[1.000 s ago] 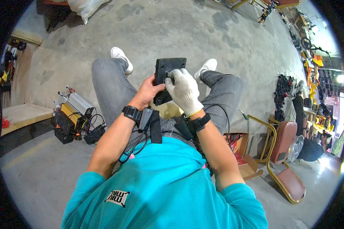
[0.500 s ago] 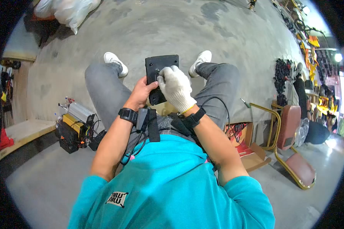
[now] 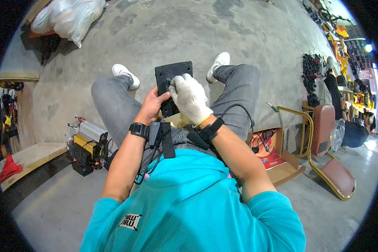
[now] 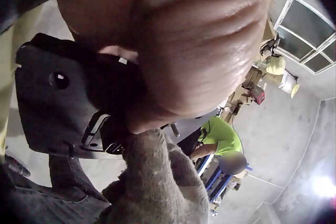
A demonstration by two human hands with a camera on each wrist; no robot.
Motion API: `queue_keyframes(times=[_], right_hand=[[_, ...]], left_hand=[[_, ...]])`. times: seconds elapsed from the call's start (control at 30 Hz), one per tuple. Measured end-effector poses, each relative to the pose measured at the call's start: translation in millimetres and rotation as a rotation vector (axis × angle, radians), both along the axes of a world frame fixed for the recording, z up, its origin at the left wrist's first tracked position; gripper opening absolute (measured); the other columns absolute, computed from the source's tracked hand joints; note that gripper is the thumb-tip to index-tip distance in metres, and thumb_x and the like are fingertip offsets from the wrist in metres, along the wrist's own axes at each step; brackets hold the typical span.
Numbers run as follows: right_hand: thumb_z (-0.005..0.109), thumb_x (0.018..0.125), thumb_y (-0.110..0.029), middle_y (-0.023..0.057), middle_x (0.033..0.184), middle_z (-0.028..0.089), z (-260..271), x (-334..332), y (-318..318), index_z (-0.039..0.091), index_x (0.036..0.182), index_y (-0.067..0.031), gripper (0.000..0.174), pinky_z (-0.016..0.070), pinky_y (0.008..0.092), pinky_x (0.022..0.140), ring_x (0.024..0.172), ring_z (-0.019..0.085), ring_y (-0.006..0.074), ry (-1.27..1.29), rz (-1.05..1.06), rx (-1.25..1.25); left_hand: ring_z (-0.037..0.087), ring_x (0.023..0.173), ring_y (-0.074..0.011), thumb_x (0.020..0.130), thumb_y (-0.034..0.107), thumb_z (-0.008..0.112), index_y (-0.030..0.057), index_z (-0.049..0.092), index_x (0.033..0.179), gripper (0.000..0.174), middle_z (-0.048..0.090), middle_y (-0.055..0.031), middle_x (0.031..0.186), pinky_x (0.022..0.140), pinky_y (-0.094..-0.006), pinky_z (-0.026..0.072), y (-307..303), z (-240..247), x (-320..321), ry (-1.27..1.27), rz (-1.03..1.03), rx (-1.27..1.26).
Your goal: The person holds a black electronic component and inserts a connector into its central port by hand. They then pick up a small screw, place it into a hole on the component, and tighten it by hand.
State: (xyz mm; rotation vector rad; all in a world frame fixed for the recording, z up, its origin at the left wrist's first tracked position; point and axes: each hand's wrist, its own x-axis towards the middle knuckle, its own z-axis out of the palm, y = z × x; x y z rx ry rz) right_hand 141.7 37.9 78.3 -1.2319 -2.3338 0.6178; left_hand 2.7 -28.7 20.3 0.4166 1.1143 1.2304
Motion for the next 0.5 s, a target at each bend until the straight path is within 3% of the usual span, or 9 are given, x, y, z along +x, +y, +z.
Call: queue_keyframes(times=[0.1, 0.33, 0.5], right_hand=[[0.069, 0.084, -0.018, 0.0111, 0.087, 0.062, 2, 0, 0, 0.065, 0.088, -0.0076, 0.012, 0.0515, 0.0408, 0.068, 0.08, 0.064, 0.0319, 0.002, 0.015, 0.009], [0.069, 0.082, -0.02, 0.0129, 0.085, 0.061, -1, 6, 12, 0.065, 0.086, -0.0072, 0.013, 0.0519, 0.0431, 0.068, 0.079, 0.064, 0.0345, 0.01, 0.105, -0.061], [0.069, 0.082, -0.019, 0.0147, 0.08, 0.065, 3, 8, 17, 0.065, 0.083, -0.0051, 0.015, 0.0515, 0.0422, 0.067, 0.078, 0.065, 0.0342, 0.075, 0.087, -0.147]], left_hand=[[0.066, 0.089, -0.0135, 0.092, 0.002, 0.061, 0.0002, 0.06, 0.118, 0.026, 0.068, -0.0056, 0.103, 0.08, -0.0292, 0.0538, 0, 2, 2, 0.004, 0.03, 0.012], [0.065, 0.095, -0.0152, 0.093, 0.008, 0.064, 0.0006, 0.059, 0.12, 0.029, 0.067, -0.0058, 0.108, 0.084, -0.0317, 0.0537, 0, 7, 1, -0.037, -0.012, -0.035], [0.066, 0.087, -0.0141, 0.094, 0.008, 0.063, 0.0005, 0.06, 0.116, 0.024, 0.068, -0.0062, 0.103, 0.079, -0.0297, 0.0547, 1, 6, 3, -0.079, 0.027, -0.014]])
